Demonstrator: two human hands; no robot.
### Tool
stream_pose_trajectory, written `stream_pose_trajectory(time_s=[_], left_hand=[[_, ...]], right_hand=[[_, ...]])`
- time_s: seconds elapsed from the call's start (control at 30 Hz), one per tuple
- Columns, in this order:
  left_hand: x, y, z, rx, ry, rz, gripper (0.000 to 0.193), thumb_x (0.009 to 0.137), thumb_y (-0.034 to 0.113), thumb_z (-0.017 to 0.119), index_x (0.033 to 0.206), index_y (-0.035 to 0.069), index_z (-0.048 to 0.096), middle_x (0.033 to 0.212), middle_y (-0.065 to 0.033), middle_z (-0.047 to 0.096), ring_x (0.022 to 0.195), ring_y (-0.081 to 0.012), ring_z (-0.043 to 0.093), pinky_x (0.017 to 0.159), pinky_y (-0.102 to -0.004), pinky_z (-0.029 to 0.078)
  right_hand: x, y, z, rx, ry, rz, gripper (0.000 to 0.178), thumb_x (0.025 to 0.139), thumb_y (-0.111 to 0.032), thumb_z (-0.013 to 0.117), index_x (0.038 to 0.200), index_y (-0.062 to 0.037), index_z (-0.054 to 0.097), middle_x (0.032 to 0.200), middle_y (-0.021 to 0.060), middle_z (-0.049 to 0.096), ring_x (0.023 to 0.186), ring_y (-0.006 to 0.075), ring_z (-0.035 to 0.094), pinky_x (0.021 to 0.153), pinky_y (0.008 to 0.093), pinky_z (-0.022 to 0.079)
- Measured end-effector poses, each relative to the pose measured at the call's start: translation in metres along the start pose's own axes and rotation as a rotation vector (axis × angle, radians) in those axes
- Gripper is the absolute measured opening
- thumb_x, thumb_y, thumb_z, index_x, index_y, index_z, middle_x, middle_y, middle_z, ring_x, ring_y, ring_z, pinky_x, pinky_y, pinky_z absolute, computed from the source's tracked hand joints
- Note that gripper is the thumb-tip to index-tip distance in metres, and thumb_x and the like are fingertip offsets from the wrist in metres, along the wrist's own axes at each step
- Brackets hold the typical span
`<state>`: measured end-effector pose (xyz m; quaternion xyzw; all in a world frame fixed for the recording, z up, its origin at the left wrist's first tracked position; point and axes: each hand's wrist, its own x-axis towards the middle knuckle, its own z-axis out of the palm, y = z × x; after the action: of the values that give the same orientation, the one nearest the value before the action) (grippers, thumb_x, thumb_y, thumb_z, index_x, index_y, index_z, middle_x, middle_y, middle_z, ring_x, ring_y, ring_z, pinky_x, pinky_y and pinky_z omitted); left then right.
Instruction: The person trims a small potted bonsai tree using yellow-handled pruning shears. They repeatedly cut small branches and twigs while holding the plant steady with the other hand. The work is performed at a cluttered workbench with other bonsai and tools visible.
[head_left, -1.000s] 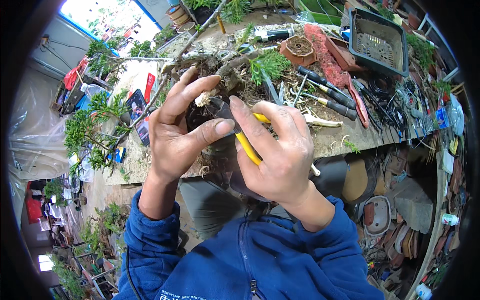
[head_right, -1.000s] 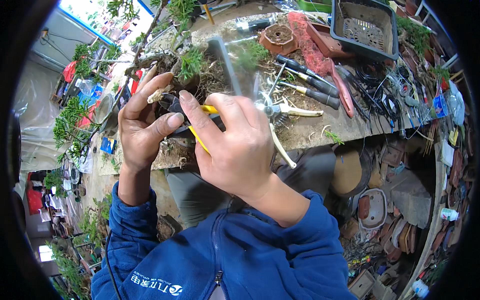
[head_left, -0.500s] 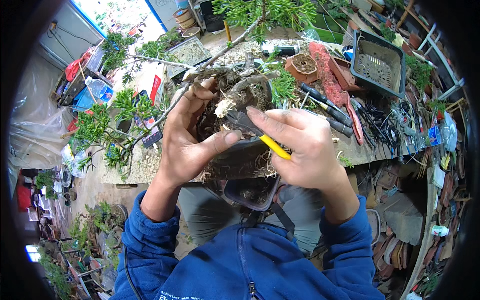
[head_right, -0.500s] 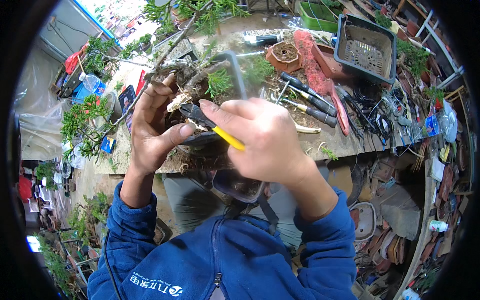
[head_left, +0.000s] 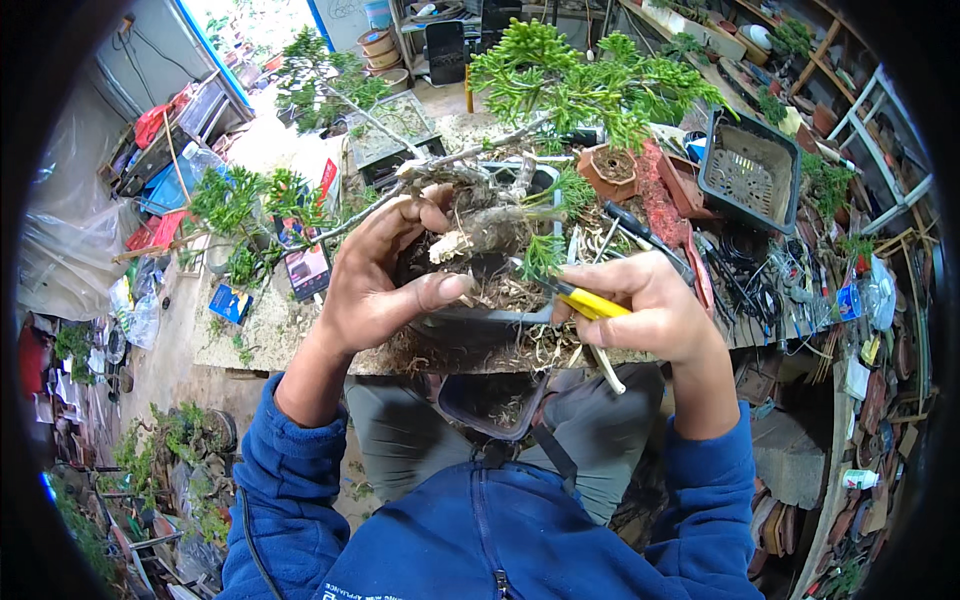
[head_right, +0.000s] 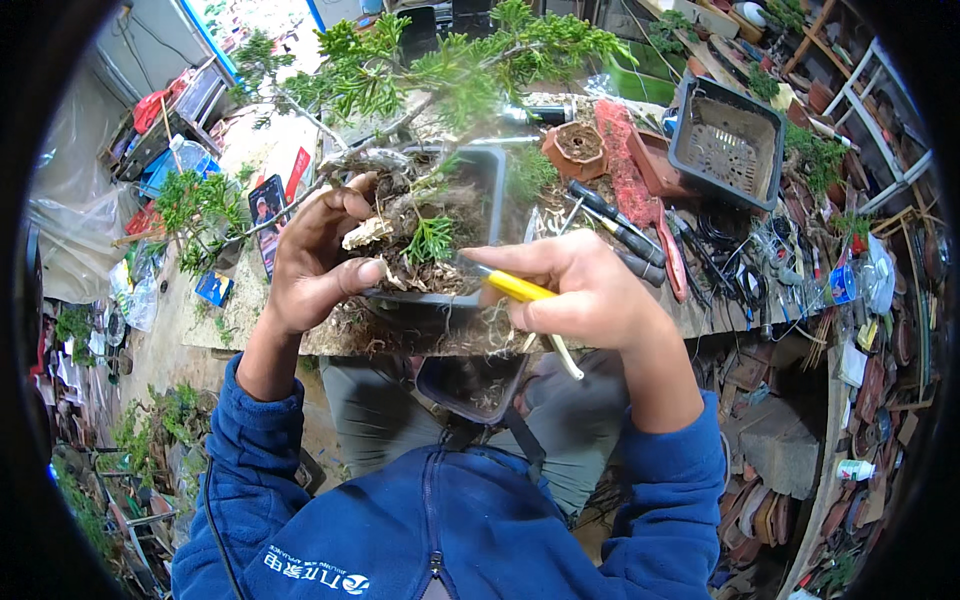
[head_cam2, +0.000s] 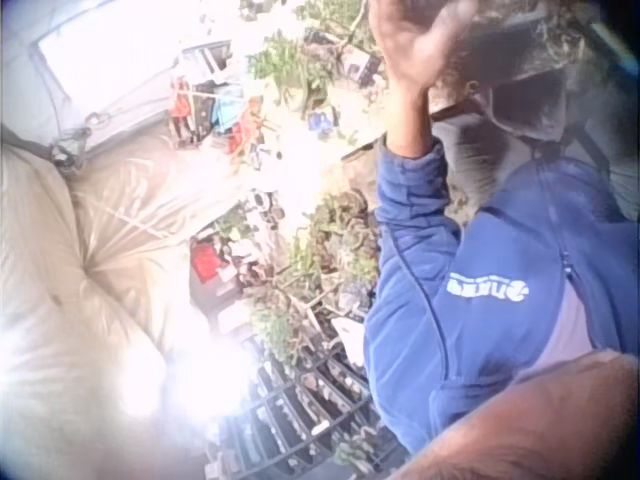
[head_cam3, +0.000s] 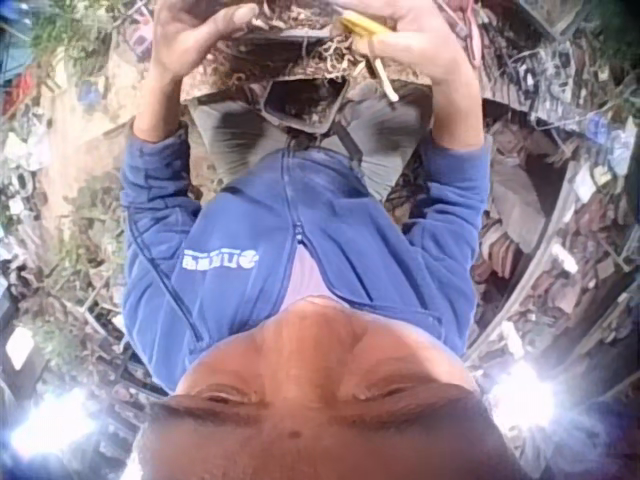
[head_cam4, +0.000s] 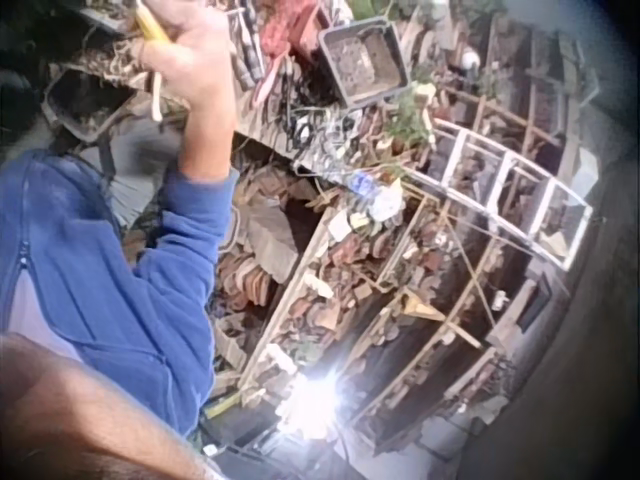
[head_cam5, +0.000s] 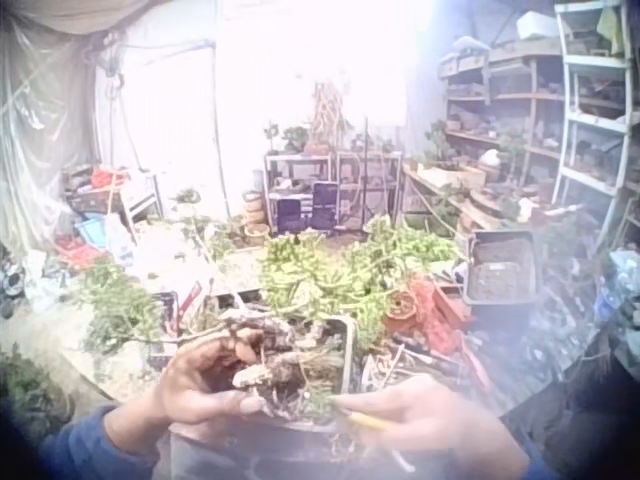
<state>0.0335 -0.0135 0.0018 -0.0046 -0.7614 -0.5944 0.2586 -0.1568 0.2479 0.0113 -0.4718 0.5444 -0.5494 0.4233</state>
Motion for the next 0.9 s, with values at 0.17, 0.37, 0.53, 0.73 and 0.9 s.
stream_pose_trajectory(time_s=[0.17,0.37,0.53,0.73,0.9], left_hand=[[0.000,-0.007,-0.007,0.078,0.008,0.103,0.041,0.085,0.013,0.087,0.116,-0.002,0.065,0.134,-0.0206,0.070,0.135,-0.0275,0.063,0.113,-0.0382,0.046],[0.000,0.005,0.011,0.205,0.074,0.181,0.044,0.082,0.010,0.084,0.119,-0.002,0.064,0.133,-0.0220,0.070,0.129,-0.0294,0.068,0.107,-0.0376,0.052],[-0.011,0.019,0.064,0.172,0.358,0.038,0.065,0.086,0.019,0.090,0.134,-0.005,0.055,0.119,-0.0157,0.070,0.107,-0.0210,0.070,0.096,-0.0348,0.056],[-0.009,-0.002,0.053,0.223,0.431,0.047,0.043,0.090,0.017,0.087,0.120,-0.002,0.063,0.116,-0.0139,0.074,0.100,-0.0165,0.070,0.090,-0.0318,0.056],[-0.004,0.003,0.012,-0.025,0.250,-0.074,0.044,0.090,0.018,0.088,0.122,0.000,0.063,0.126,-0.0122,0.072,0.108,-0.0137,0.066,0.099,-0.0299,0.051]], right_hand=[[-0.033,0.018,0.022,0.119,0.127,0.040,0.067,0.087,-0.004,0.072,0.151,0.0059,0.056,0.116,0.0107,0.074,0.097,0.0130,0.068,0.081,0.0273,0.057],[-0.057,0.056,0.067,0.698,0.238,0.016,0.062,0.099,-0.007,0.068,0.157,-0.0005,0.047,0.134,0.0212,0.069,0.117,0.0334,0.072,0.102,0.0442,0.058],[-0.066,0.087,0.082,0.904,0.498,-0.078,0.063,0.095,-0.003,0.074,0.153,-0.0018,0.049,0.117,0.0132,0.069,0.095,0.0255,0.074,0.082,0.0409,0.063],[-0.079,0.096,0.065,1.083,0.461,-0.157,0.053,0.097,-0.014,0.066,0.147,0.0000,0.053,0.099,0.0060,0.065,0.071,0.0145,0.066,0.063,0.0325,0.057],[-0.064,0.079,0.062,1.196,0.424,-0.078,0.069,0.098,-0.044,0.055,0.153,-0.0013,0.049,0.121,0.0133,0.064,0.108,0.0318,0.066,0.095,0.0555,0.055]])
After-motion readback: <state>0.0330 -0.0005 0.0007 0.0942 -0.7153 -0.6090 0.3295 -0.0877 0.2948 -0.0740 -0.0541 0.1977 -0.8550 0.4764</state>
